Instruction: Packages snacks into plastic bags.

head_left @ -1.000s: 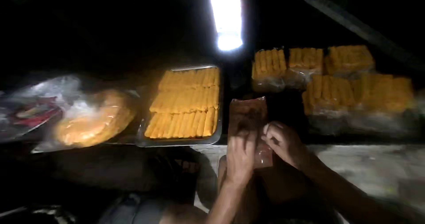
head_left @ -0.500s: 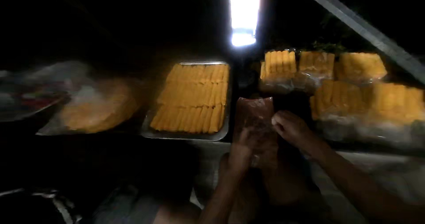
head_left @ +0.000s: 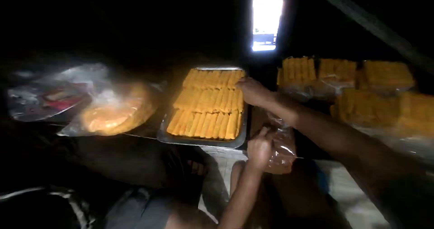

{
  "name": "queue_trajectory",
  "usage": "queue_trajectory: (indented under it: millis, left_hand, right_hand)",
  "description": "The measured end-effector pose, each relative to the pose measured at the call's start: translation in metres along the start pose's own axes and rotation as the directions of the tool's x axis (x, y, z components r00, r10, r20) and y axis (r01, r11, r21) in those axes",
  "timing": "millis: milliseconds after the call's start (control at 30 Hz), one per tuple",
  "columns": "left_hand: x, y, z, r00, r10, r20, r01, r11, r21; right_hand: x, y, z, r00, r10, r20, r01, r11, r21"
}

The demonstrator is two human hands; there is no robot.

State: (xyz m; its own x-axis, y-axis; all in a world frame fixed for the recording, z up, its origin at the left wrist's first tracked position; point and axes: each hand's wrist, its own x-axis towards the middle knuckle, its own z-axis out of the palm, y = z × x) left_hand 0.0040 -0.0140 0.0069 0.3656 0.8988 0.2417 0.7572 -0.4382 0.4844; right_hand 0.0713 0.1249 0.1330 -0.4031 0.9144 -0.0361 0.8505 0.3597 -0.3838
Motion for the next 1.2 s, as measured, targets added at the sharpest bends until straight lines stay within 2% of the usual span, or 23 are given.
queue_trajectory:
  millis: [133,167,300,333,433,667,833,933,1100,1200]
  left_hand:
    - [0.0,-0.001,0.001,0.999,0.017,-0.033,-0.017,1.0,0.0]
    - [0.0,0.0,-0.001,1.0,0.008,0.002,-0.008,1.0,-0.001]
    - [0.0,0.001,-0.002,1.0,0.004,0.014,-0.004,1.0,-0.012]
    - [-0.001,0.0,-0.001,1.0,0.021,-0.018,-0.022,1.0,-0.015]
    - [-0.001,0.003,-0.004,1.0,-0.002,0.017,0.003,1.0,-0.022]
    - [-0.001,0.0,0.002,0.999,0.014,-0.043,-0.015,1.0,-0.025]
    - [-0.001,0.001,-0.004,1.0,0.005,0.022,-0.004,1.0,-0.024]
    - [-0.002,0.001,-0.001,0.999,0.023,-0.038,-0.024,0.999,-0.025]
    - [-0.001,0.004,-0.006,0.999,-0.028,0.025,0.029,0.999,-0.034]
    - [-0.001,-0.001,0.003,0.999,0.018,-0.046,-0.018,1.0,0.002]
  right_hand:
    - [0.013,-0.019,0.005,0.992,0.095,0.08,-0.086,0.99,-0.116]
    - [0.013,-0.021,0.006,0.993,0.096,0.068,-0.087,0.988,-0.128]
    - [0.017,-0.02,0.011,0.996,0.09,0.023,-0.086,0.986,-0.145]
    - [0.019,-0.019,0.011,0.996,0.086,0.029,-0.08,0.985,-0.15]
    - [0.022,-0.021,0.007,0.994,0.089,0.058,-0.079,0.985,-0.153]
    - [0.02,-0.038,0.004,0.971,0.216,0.098,-0.202,0.969,-0.14]
    - [0.016,-0.045,-0.005,0.964,0.2,0.175,-0.172,0.972,-0.16]
    - [0.016,-0.044,-0.012,0.966,0.125,0.228,-0.086,0.981,-0.174]
    - [0.016,-0.036,-0.015,0.909,0.008,0.416,0.071,0.982,-0.174]
    - [0.011,-0.03,-0.015,0.897,-0.039,0.439,0.131,0.975,-0.181]
